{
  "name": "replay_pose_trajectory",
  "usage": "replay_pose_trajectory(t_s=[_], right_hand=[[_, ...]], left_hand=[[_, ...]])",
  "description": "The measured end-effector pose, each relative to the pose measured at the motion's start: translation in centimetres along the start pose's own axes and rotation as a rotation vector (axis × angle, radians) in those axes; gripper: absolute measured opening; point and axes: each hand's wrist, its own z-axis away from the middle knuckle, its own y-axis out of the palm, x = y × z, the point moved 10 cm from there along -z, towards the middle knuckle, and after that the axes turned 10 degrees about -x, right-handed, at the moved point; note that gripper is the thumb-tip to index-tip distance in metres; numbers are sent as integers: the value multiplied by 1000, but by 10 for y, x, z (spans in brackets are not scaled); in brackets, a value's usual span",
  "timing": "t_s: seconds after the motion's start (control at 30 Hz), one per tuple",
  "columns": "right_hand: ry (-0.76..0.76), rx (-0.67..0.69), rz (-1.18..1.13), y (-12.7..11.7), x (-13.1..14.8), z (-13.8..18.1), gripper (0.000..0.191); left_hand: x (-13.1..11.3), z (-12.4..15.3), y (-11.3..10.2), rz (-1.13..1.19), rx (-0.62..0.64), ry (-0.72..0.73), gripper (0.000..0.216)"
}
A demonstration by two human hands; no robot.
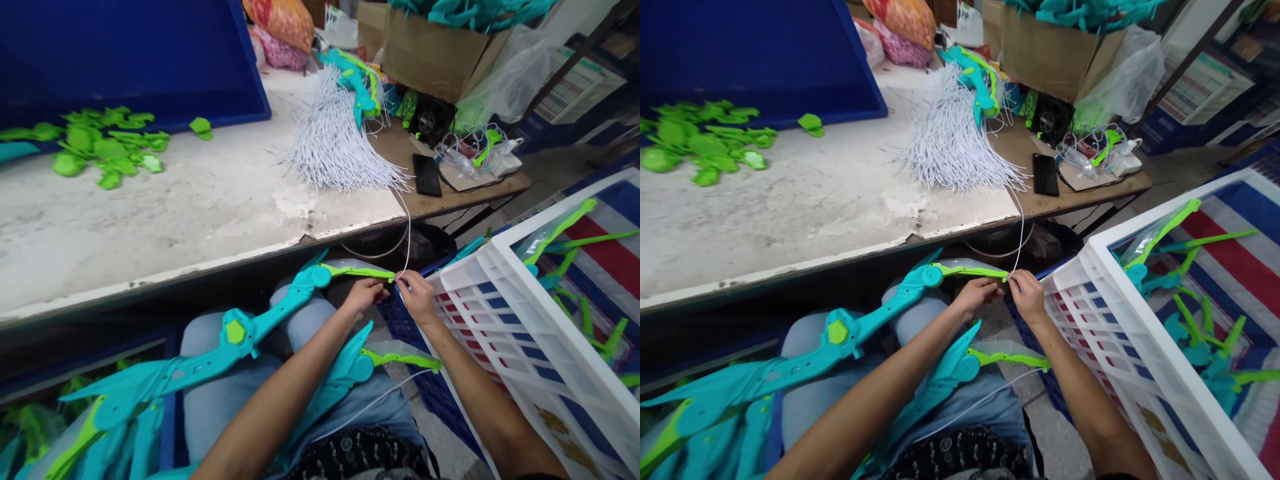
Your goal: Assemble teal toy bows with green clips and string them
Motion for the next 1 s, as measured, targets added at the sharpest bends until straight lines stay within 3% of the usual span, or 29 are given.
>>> replay_pose_trajectory(t_s=[0.27,0.4,0.47,0.57,0.63,0.73,0.83,0.9,1.0], right_hand=[[105,74,-46,15,-20,5,12],[150,170,-49,21,-29,16,23],[172,175,-39,17,-31,21,38],[176,191,-33,9,-27,27,59],[162,211,-20,5,-21,29,64],[155,244,20,0,-15,32,67],[162,261,57,-1,-15,34,67],[148,254,75,0,-19,35,65],[88,223,116,1,-30,34,56]], left_hand=[[-1,-1,20,-24,71,-2,14],[-11,11,-1,-128,10,47,23],[-23,32,-30,-179,-24,113,23],[-48,88,-94,-227,-64,251,15],[-50,130,-147,-100,-132,198,21],[-49,192,-230,155,-377,177,21],[-45,253,-298,414,-732,298,9],[-40,286,-320,586,-875,376,9],[-36,312,-323,770,-882,488,16]])
